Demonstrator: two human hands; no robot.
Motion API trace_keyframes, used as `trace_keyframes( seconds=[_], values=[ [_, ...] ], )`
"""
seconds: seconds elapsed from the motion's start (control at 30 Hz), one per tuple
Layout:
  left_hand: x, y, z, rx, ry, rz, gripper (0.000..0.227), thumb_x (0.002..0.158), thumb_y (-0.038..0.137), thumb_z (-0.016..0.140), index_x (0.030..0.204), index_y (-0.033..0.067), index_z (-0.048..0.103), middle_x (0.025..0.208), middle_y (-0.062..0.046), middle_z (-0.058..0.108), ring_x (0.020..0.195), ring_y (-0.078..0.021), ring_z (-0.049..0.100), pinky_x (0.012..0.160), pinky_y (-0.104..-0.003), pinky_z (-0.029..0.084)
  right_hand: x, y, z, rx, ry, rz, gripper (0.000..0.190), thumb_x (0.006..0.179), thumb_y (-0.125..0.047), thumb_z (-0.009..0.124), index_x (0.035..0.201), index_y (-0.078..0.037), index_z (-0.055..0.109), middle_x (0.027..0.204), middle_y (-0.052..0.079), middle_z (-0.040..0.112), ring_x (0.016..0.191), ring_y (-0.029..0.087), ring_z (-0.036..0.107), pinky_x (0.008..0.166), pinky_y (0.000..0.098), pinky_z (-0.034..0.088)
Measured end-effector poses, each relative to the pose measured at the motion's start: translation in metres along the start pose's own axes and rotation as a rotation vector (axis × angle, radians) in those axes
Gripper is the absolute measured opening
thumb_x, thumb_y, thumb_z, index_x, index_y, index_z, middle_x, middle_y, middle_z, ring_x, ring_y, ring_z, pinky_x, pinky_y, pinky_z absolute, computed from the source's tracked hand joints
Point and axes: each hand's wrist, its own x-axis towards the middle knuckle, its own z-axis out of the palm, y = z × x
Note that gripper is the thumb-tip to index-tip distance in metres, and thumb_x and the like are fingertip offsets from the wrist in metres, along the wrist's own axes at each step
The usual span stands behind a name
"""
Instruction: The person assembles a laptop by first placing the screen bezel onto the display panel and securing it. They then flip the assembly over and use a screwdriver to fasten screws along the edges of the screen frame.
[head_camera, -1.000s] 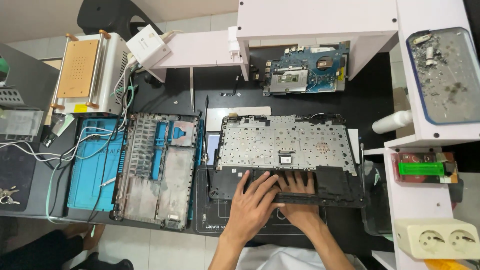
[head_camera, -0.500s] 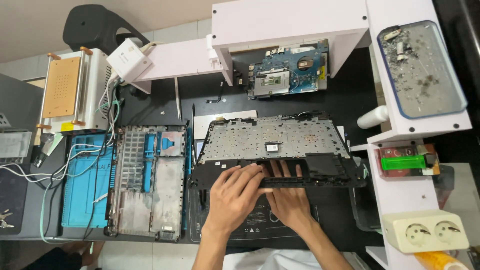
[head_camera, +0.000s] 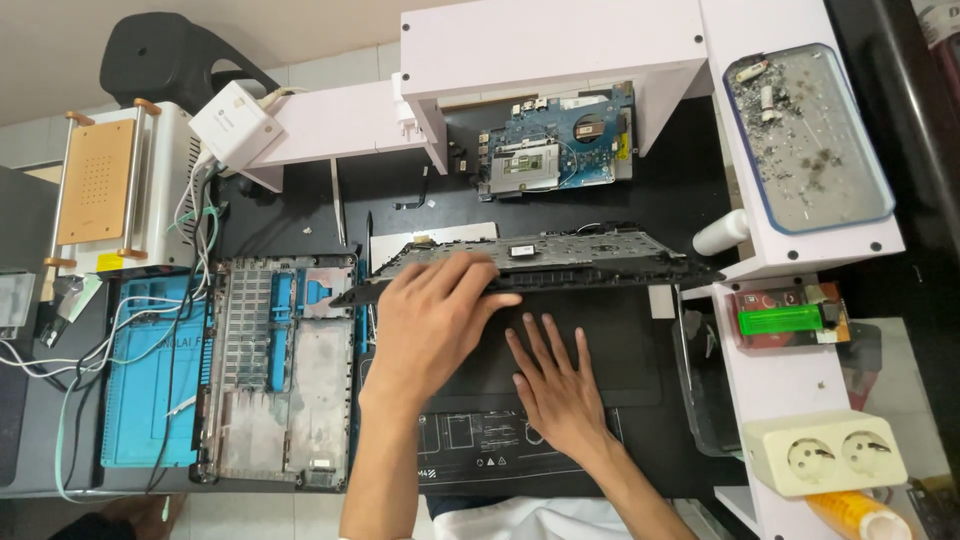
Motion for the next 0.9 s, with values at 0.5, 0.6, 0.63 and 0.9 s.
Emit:
trace_keyframes(
  seconds=[0.5,0.6,0.63,0.9],
  values=[
    [0.058,-0.048,0.01,-0.022,0.07,0.054,0.028,0.098,0.037,0.071,0.093,0.01,0.068,0.085,-0.003,0.068,0.075,-0.0267,0.065,0.069,-0.038,0.045,-0.001,-0.001,0.005,-0.044,-0.02,0.003,0.058,0.1,-0.031,0.045,0.155,-0.012,0.039,0.164,0.014,0.031,0.152,0.035,0.025,0.119,0.0642,0.017],
    [0.063,-0.051,0.012,-0.013,0.085,0.034,0.028,0.099,0.038,0.071,0.094,0.0102,0.068,0.083,-0.002,0.068,0.071,-0.0269,0.063,0.069,-0.038,0.045,0.0,-0.001,0.005,-0.048,-0.027,0.013,0.059,0.1,-0.032,0.045,0.156,-0.013,0.039,0.165,0.014,0.031,0.153,0.034,0.025,0.119,0.0634,0.017],
    [0.063,-0.05,0.011,-0.01,0.087,0.032,0.028,0.099,0.038,0.071,0.094,0.0102,0.068,0.083,-0.002,0.068,0.071,-0.0269,0.063,0.069,-0.038,0.045,-0.001,0.0,0.007,-0.048,-0.027,0.009,0.059,0.1,-0.032,0.045,0.156,-0.013,0.039,0.165,0.014,0.031,0.153,0.034,0.025,0.119,0.0634,0.017],
    [0.025,-0.026,0.012,0.007,0.128,0.032,0.028,0.096,0.039,0.071,0.096,0.0114,0.067,0.089,-0.003,0.068,0.084,-0.0271,0.067,0.076,-0.04,0.049,-0.003,0.0,0.004,-0.013,0.023,0.004,0.058,0.101,-0.032,0.046,0.157,-0.014,0.039,0.165,0.014,0.032,0.153,0.034,0.025,0.121,0.0626,0.015]
  ],
)
